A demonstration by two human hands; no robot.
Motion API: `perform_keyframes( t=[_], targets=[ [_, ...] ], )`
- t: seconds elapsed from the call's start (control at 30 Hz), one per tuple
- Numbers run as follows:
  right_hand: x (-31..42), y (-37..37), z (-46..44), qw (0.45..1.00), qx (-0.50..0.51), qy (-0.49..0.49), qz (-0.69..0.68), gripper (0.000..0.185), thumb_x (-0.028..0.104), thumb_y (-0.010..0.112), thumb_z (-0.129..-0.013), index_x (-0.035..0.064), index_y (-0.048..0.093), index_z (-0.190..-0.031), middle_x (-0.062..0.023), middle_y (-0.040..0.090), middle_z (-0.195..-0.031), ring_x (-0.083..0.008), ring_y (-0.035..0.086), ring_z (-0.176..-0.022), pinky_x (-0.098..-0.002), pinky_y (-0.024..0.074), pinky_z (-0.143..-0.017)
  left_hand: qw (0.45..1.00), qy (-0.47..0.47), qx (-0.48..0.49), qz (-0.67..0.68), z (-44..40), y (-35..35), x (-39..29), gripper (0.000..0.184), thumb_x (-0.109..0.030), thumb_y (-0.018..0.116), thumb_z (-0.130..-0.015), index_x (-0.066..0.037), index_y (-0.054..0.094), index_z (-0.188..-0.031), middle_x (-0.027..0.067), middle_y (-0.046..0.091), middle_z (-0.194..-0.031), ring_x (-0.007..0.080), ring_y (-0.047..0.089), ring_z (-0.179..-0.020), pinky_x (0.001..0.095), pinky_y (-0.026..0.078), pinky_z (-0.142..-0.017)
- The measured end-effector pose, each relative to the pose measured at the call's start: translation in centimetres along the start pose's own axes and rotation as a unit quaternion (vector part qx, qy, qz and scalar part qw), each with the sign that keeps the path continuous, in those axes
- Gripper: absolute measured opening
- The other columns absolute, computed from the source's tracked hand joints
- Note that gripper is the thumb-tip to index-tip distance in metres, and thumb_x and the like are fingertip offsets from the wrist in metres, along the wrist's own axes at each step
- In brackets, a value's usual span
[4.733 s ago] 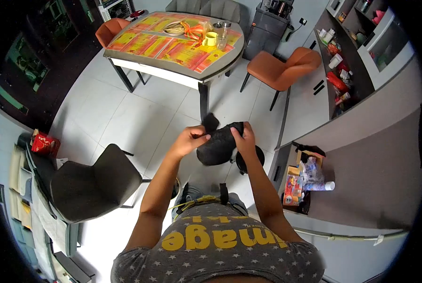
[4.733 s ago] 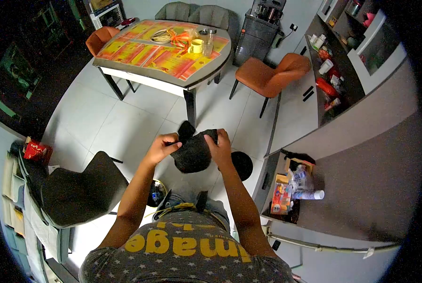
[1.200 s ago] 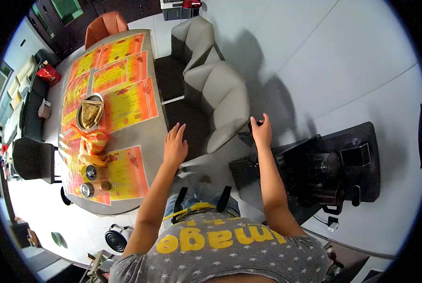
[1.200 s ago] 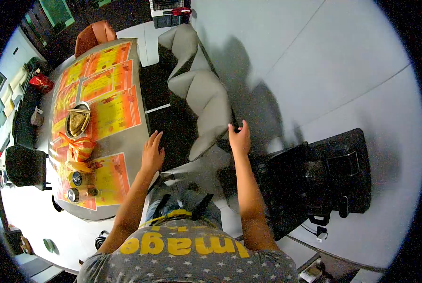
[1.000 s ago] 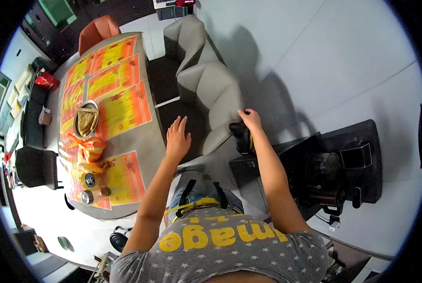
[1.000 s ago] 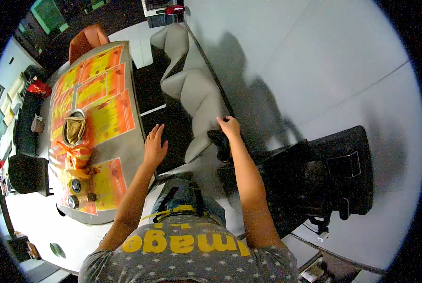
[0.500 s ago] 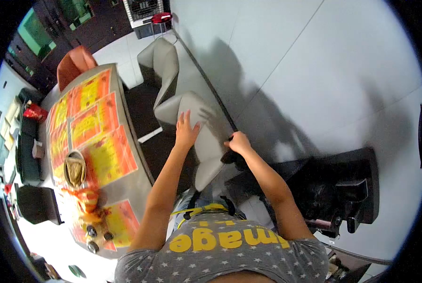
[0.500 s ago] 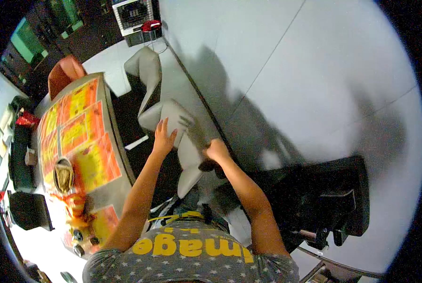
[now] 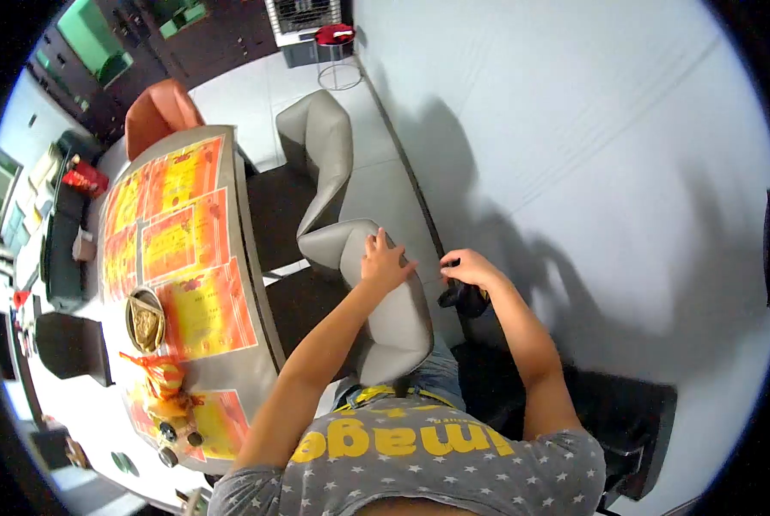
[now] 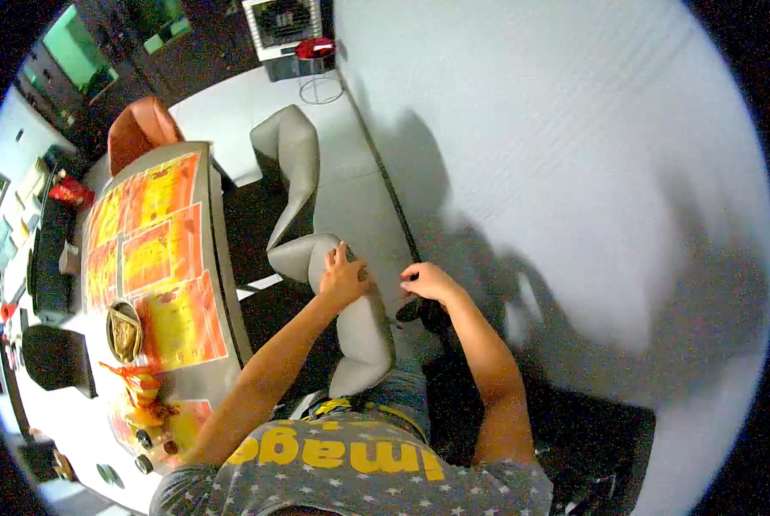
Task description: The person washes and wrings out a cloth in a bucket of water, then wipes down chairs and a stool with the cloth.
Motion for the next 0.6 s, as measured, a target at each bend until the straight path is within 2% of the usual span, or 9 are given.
perform_keyframes(
  t=[0.03,0.13,0.2,0.27,0.3,0.33,0.43,0.5,0.6],
  targets=[
    [0.5,-0.6,-0.9,1.000,0.013,0.018,-0.008,0.026,0.016,0.062,-0.078,0.0016,0.060,-0.100,-0.0097,0.066,-0.082,-0.0179,0.060,-0.079,-0.0309,0.0436,-0.075,1.000,-0.007,0.003,-0.009,0.0,0.0,-0.3,0.046,-0.050,0.061,-0.073,-0.019,0.059,-0.108,0.0186,0.020,-0.139,0.0403,0.021,-0.125,0.0475,0.041,-0.090],
    [1.4,-1.3,-4.5,0.997,0.067,-0.009,-0.023,0.024,0.015,0.061,-0.079,0.0022,0.060,-0.098,-0.0093,0.066,-0.081,-0.0168,0.061,-0.078,-0.0296,0.0436,-0.075,1.000,-0.025,-0.002,0.011,-0.3,-0.7,-0.2,0.045,-0.049,0.062,-0.072,-0.018,0.060,-0.105,0.0192,0.022,-0.138,0.0408,0.023,-0.124,0.0479,0.041,-0.090],
    [1.8,-2.2,-5.9,0.997,0.077,-0.006,-0.020,0.021,0.013,0.059,-0.079,0.0034,0.060,-0.098,-0.0054,0.066,-0.075,-0.0127,0.061,-0.073,-0.0279,0.0435,-0.073,0.999,-0.029,-0.008,0.029,-0.1,-0.4,-0.3,0.044,-0.048,0.062,-0.072,-0.017,0.061,-0.103,0.0194,0.022,-0.138,0.0413,0.024,-0.124,0.0484,0.041,-0.090],
    [2.7,-4.0,-6.6,0.999,0.044,0.010,0.014,0.022,0.016,0.060,-0.079,0.0051,0.060,-0.098,-0.0063,0.066,-0.074,-0.0144,0.062,-0.071,-0.0288,0.0453,-0.069,0.999,-0.021,-0.023,0.042,-0.4,-0.4,0.0,0.043,-0.047,0.064,-0.070,-0.016,0.063,-0.100,0.0201,0.021,-0.138,0.0423,0.022,-0.124,0.0502,0.038,-0.091],
    [3.3,-4.3,-7.2,0.999,0.030,-0.024,0.010,0.022,0.016,0.060,-0.079,0.0064,0.061,-0.098,-0.0058,0.067,-0.074,-0.0146,0.062,-0.071,-0.0293,0.0453,-0.069,0.999,-0.026,-0.017,0.043,-0.1,-0.1,-0.1,0.043,-0.047,0.064,-0.070,-0.016,0.063,-0.100,0.0201,0.021,-0.138,0.0423,0.022,-0.124,0.0502,0.038,-0.091],
    [2.6,-4.4,-7.4,0.999,0.032,0.008,0.037,0.021,0.014,0.058,-0.081,0.0044,0.060,-0.099,-0.0038,0.066,-0.074,-0.0126,0.060,-0.075,-0.0274,0.0448,-0.072,0.998,-0.027,-0.035,0.049,0.0,-0.3,-0.2,0.043,-0.046,0.064,-0.070,-0.016,0.063,-0.100,0.0201,0.021,-0.139,0.0428,0.022,-0.125,0.0509,0.036,-0.092],
    [2.5,-3.3,-6.9,0.999,0.019,-0.013,0.029,0.022,0.013,0.058,-0.081,0.0030,0.059,-0.100,-0.0056,0.066,-0.075,-0.0136,0.061,-0.074,-0.0273,0.0452,-0.071,0.996,-0.038,-0.063,0.048,-0.1,-0.6,-0.8,0.043,-0.045,0.065,-0.070,-0.015,0.062,-0.101,0.0197,0.021,-0.139,0.0431,0.021,-0.125,0.0512,0.034,-0.094],
    [1.3,-2.0,-6.6,1.000,0.008,-0.024,-0.005,0.023,0.013,0.058,-0.080,0.0018,0.059,-0.100,-0.0077,0.065,-0.076,-0.0145,0.061,-0.073,-0.0279,0.0455,-0.072,0.996,-0.039,-0.069,0.038,0.0,-0.4,-0.8,0.044,-0.045,0.066,-0.069,-0.015,0.062,-0.101,0.0194,0.021,-0.139,0.0430,0.021,-0.125,0.0507,0.033,-0.095],
    [-0.5,-1.1,-5.6,0.999,0.002,0.004,-0.054,0.023,0.012,0.058,-0.080,0.0008,0.059,-0.100,-0.0093,0.065,-0.077,-0.0147,0.061,-0.074,-0.0276,0.0455,-0.071,0.997,-0.014,-0.071,0.036,0.1,-0.3,-0.5,0.050,-0.046,0.065,-0.070,-0.011,0.060,-0.105,0.0234,0.019,-0.138,0.0479,0.019,-0.124,0.0528,0.031,-0.097]
  ],
)
Point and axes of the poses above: each hand's wrist, its own z-axis away from the middle knuckle, its own y-axis out of the palm, x = y × z, the point moved 9 cm from there along -z, towards the middle knuckle
